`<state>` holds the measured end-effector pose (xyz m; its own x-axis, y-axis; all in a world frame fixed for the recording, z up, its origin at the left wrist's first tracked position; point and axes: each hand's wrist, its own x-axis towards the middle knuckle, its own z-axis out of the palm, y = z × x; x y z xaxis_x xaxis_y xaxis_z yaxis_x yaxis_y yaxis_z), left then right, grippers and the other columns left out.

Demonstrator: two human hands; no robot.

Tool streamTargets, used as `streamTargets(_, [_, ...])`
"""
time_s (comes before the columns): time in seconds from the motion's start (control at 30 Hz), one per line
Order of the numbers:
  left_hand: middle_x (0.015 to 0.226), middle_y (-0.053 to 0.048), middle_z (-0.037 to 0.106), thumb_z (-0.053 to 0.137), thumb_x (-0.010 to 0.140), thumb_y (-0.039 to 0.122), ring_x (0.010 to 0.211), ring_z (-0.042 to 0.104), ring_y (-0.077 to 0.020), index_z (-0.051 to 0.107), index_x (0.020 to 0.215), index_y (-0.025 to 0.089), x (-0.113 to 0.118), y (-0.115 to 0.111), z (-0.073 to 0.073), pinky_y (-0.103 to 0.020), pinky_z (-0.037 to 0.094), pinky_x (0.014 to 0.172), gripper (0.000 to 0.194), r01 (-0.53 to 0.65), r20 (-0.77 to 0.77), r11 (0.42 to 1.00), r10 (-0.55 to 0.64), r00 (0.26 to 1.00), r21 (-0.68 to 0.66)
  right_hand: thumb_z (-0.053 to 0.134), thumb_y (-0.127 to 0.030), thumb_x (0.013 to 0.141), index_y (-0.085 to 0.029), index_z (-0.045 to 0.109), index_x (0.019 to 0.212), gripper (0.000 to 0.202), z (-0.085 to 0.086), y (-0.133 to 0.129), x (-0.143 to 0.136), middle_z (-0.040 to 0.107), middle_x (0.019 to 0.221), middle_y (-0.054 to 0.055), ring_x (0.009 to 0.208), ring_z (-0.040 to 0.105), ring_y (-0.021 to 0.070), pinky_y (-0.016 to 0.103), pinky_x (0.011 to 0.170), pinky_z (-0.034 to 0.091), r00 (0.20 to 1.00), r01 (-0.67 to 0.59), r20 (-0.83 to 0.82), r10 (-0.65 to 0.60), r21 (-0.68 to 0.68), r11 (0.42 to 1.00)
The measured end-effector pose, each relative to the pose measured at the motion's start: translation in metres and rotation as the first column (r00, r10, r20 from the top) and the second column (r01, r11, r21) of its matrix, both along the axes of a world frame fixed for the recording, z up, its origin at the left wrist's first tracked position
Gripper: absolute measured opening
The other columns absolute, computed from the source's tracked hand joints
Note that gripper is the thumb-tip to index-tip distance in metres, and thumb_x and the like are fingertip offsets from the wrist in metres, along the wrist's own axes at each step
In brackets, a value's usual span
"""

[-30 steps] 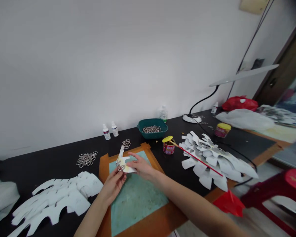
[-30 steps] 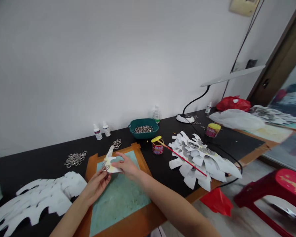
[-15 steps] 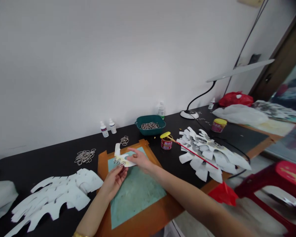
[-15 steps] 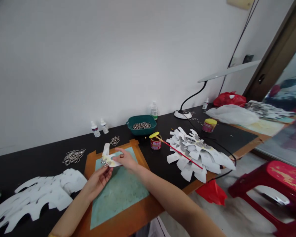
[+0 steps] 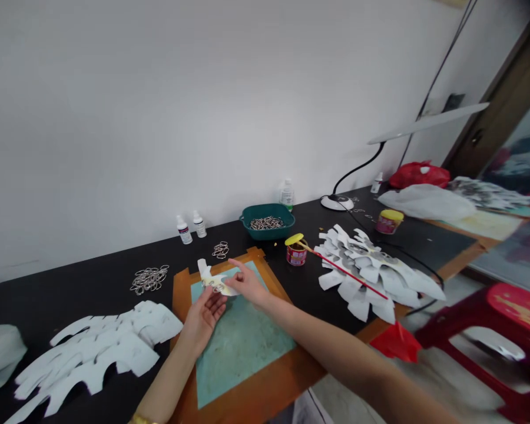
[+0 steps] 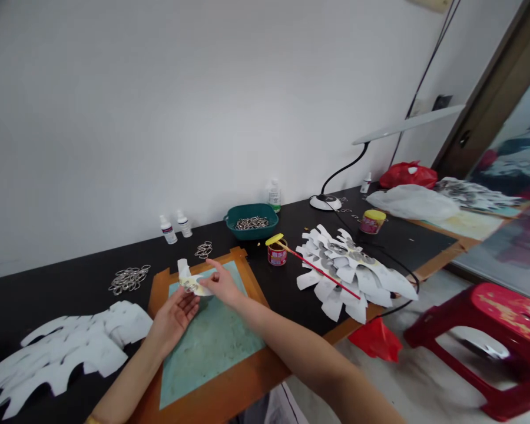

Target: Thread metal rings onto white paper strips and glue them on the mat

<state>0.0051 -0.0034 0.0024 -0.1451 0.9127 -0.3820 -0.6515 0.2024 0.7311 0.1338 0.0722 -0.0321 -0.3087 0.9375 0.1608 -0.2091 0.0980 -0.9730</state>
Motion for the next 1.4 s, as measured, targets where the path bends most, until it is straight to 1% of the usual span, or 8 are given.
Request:
streamTargets(0.17, [0.068, -0.006, 0.070, 0.063, 0.081, 0.004, 0.060, 0.067, -0.0106, 0.069, 0.076, 0.010, 0.004, 0.001, -0.007, -0.017, 0.054, 0.057, 0.009, -0.049, -0.100, 0.999, 0.051, 0.994, 0.022, 0.057, -0.029, 0.087, -0.019, 0.053, 0.131, 0.045, 0.002, 0.002, 0.003, 0.051, 0.065, -0.005, 0.061, 0.049, 0.0122, 0.024, 0.060, 0.040, 0.983, 0.094, 0.157, -0.094, 0.006, 0.996])
streamTargets(0.3, [0.069, -0.006, 0.071, 0.069, 0.076, 0.004, 0.060, 0.066, -0.0096, 0.071, 0.075, 0.009, 0.003, 0.003, -0.010, -0.016, 0.053, 0.058, 0.006, -0.100, -0.116, 0.995, 0.102, 0.988, 0.021, 0.061, -0.020, 0.085, -0.024, 0.056, 0.128, 0.044, 0.019, -0.008, 0.008, 0.061, 0.091, 0.002, 0.087, 0.054, 0.0170, 0.030, 0.081, 0.042, 0.908, 0.242, 0.245, -0.341, 0.359, 0.901])
streamTargets(0.4, [0.073, -0.006, 0.073, 0.070, 0.075, 0.005, 0.063, 0.066, -0.0097, 0.072, 0.078, 0.009, 0.001, 0.004, -0.011, -0.016, 0.053, 0.060, 0.006, -0.117, -0.095, 0.992, 0.121, 0.988, 0.045, 0.064, -0.023, 0.086, -0.022, 0.069, 0.106, 0.020, 0.031, -0.020, 0.007, 0.064, 0.086, 0.003, 0.084, 0.056, 0.0184, 0.030, 0.080, 0.041, 0.832, 0.121, 0.387, -0.397, 0.571, 0.812])
streamTargets(0.53, [0.076, -0.005, 0.073, 0.071, 0.075, 0.007, 0.063, 0.065, -0.0092, 0.073, 0.078, 0.010, 0.001, 0.003, -0.013, -0.017, 0.053, 0.062, 0.006, -0.124, -0.082, 0.990, 0.129, 0.988, 0.067, 0.067, -0.029, 0.087, -0.020, 0.074, 0.084, 0.012, 0.037, -0.030, 0.001, 0.069, 0.084, 0.006, 0.083, 0.059, 0.0207, 0.032, 0.078, 0.039, 0.713, -0.074, 0.581, -0.393, 0.620, 0.781])
streamTargets(0.77, [0.082, -0.005, 0.074, 0.084, 0.064, 0.027, 0.072, 0.064, -0.0138, 0.077, 0.082, 0.013, -0.003, 0.004, -0.030, -0.022, 0.049, 0.072, 0.024, -0.075, -0.279, 0.974, 0.135, 0.951, 0.215, 0.064, -0.022, 0.087, -0.021, 0.074, 0.079, 0.014, 0.037, -0.032, -0.003, 0.071, 0.081, 0.006, 0.080, 0.060, 0.0200, 0.031, 0.076, 0.036, 0.628, -0.092, 0.656, -0.420, 0.598, 0.796])
streamTargets(1.0, [0.082, -0.004, 0.075, 0.078, 0.069, 0.041, 0.085, 0.065, -0.0213, 0.078, 0.089, 0.017, -0.006, 0.001, -0.031, -0.023, 0.048, 0.073, 0.031, 0.035, -0.622, 0.974, 0.114, 0.775, 0.222, 0.069, -0.015, 0.072, -0.017, 0.069, 0.071, 0.003, 0.039, -0.030, -0.004, 0.067, 0.073, 0.003, 0.067, 0.055, 0.0153, 0.027, 0.064, 0.035, 0.676, -0.021, 0.660, -0.327, 0.461, 0.887])
streamTargets(1.23, [0.095, -0.008, 0.074, 0.076, 0.073, 0.038, 0.092, 0.065, -0.0176, 0.075, 0.088, 0.015, 0.005, 0.003, -0.028, -0.024, 0.050, 0.083, 0.027, -0.027, -0.347, 0.967, 0.117, 0.930, 0.255, 0.066, -0.014, 0.069, -0.018, 0.064, 0.064, 0.006, 0.037, -0.028, -0.005, 0.057, 0.061, -0.003, 0.059, 0.047, 0.0117, 0.024, 0.057, 0.030, 0.776, 0.068, 0.553, -0.303, 0.405, 0.912])
streamTargets(1.4, [0.087, -0.006, 0.074, 0.080, 0.068, 0.036, 0.081, 0.065, -0.0160, 0.075, 0.083, 0.015, 0.000, 0.009, -0.031, -0.025, 0.050, 0.081, 0.026, -0.104, -0.308, 0.959, 0.186, 0.933, 0.264, 0.067, -0.014, 0.070, -0.016, 0.066, 0.065, 0.005, 0.027, -0.016, -0.006, 0.056, 0.058, -0.003, 0.056, 0.046, 0.0104, 0.023, 0.055, 0.031, 0.866, 0.131, 0.443, -0.231, 0.245, 0.961])
